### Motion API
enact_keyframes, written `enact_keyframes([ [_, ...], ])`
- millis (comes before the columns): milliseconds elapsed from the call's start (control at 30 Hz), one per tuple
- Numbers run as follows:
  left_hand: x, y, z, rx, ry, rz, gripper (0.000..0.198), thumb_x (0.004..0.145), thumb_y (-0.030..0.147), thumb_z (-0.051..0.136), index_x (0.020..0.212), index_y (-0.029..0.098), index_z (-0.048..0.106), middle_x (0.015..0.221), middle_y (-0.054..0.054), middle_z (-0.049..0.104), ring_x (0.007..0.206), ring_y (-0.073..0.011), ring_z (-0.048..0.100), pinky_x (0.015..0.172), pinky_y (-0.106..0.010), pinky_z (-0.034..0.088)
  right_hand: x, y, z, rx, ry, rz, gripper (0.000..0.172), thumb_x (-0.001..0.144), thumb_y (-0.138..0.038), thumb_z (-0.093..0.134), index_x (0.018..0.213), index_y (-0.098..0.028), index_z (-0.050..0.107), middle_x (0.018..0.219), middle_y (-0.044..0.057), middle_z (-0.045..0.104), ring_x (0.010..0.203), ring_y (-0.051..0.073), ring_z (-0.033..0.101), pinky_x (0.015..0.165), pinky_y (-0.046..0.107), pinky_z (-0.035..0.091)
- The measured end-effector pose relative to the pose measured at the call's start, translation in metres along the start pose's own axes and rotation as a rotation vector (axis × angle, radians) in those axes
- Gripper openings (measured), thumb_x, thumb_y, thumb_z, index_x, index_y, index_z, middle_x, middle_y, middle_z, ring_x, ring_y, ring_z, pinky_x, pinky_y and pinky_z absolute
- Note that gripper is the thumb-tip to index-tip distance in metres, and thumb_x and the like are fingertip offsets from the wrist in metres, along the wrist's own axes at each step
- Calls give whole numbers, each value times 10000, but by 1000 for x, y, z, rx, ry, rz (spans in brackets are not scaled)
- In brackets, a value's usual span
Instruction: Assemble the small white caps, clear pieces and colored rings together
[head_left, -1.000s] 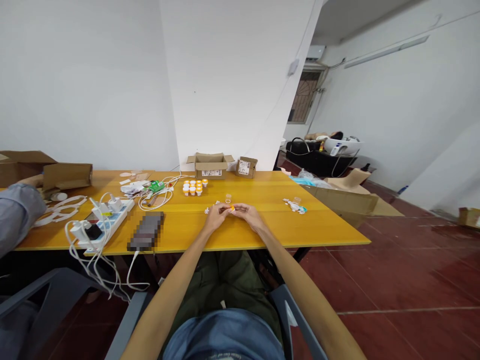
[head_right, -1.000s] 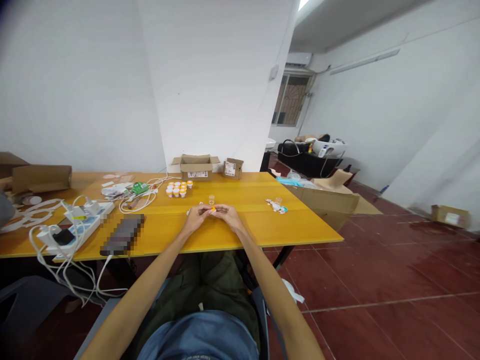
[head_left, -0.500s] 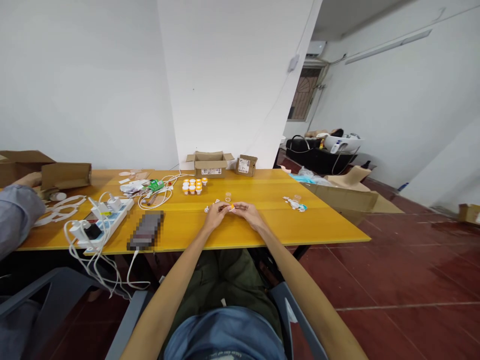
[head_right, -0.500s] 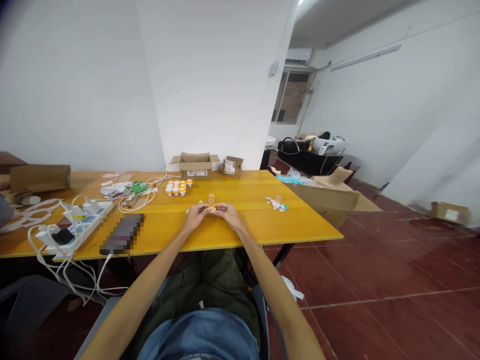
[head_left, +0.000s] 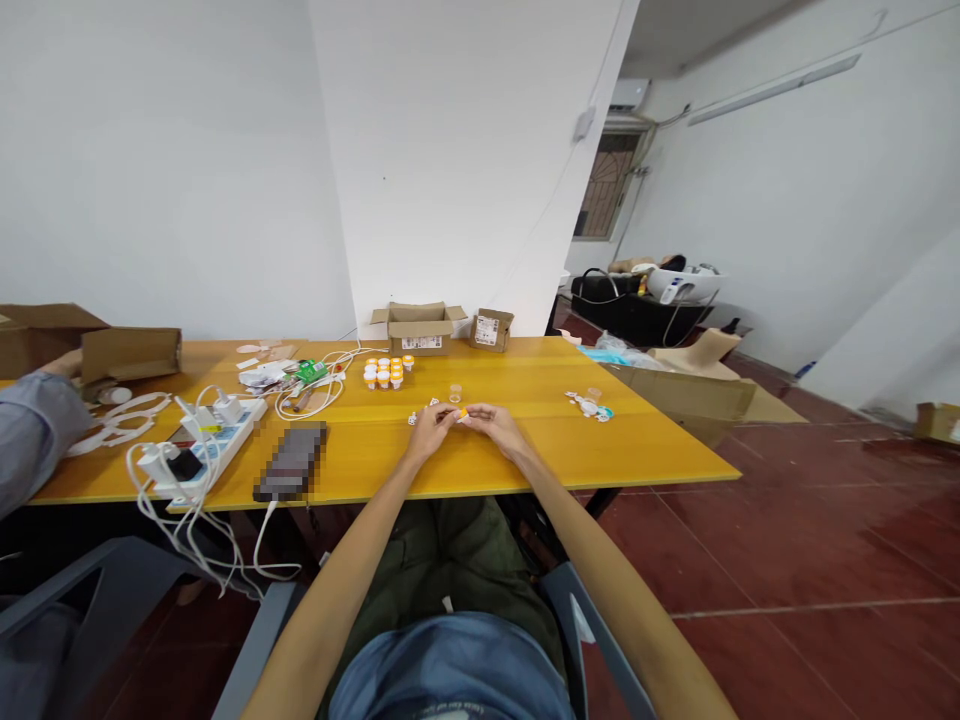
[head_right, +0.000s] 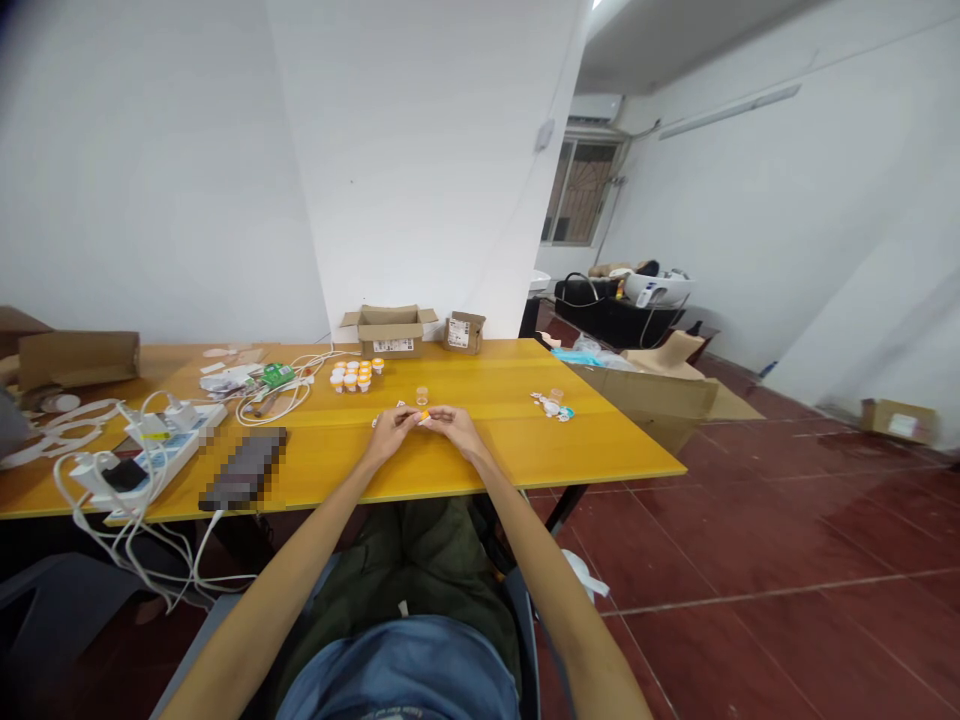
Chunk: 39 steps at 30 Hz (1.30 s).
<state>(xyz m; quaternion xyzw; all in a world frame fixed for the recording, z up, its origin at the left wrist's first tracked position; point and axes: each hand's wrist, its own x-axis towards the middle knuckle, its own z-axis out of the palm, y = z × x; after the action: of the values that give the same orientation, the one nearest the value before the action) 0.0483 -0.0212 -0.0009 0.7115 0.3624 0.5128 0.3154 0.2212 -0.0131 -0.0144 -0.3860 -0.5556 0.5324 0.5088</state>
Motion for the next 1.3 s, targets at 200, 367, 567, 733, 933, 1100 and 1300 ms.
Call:
enact_keyframes([
  [200,0,-1,1,-26,23,-3,157,830,322,688,820,193,776,849,-55,791,773,-210,726,753,-314,577,1,2,0,-9,-26,-11,402,506,-444,914,813,-235,760,879,29,767,894,218,695,941,389,524],
  [367,1,-3,0,2,14,-21,215,850,377,674,826,192,782,837,-57,788,788,-210,718,755,-311,571,1,2,0,2,-43,-17,404,489,-447,920,796,-238,762,872,26,768,893,221,697,944,393,527],
  [567,1,-3,-2,29,19,0,234,866,374,642,818,193,783,800,-46,778,740,-197,692,711,-295,543,1,1,1,13,-34,-11,408,476,-439,927,792,-241,762,872,29,769,898,228,701,938,396,534],
  [733,0,-2,-3,46,19,17,287,885,396,604,778,189,772,766,-40,765,710,-190,667,684,-286,516,0,-1,1,23,-30,-4,410,460,-423,936,784,-242,760,861,26,769,893,223,702,935,386,537],
  [933,0,-4,-3,71,27,3,363,891,459,584,728,179,750,704,-28,732,681,-184,629,655,-276,488,1,-1,0,23,-36,-3,419,462,-403,938,803,-237,759,874,34,773,904,227,709,945,391,539],
  [1100,0,-8,-4,89,37,-12,396,882,510,587,724,183,746,688,-18,719,677,-187,611,646,-277,477,1,-1,-1,33,-37,0,430,459,-408,938,810,-237,758,875,36,778,914,234,715,948,394,540],
  [1300,1,-24,-5,96,57,-5,400,867,530,602,701,193,738,666,-6,704,698,-194,613,651,-278,493,0,-2,-1,30,-38,10,421,469,-404,934,813,-237,760,894,48,782,937,252,722,955,409,542],
])
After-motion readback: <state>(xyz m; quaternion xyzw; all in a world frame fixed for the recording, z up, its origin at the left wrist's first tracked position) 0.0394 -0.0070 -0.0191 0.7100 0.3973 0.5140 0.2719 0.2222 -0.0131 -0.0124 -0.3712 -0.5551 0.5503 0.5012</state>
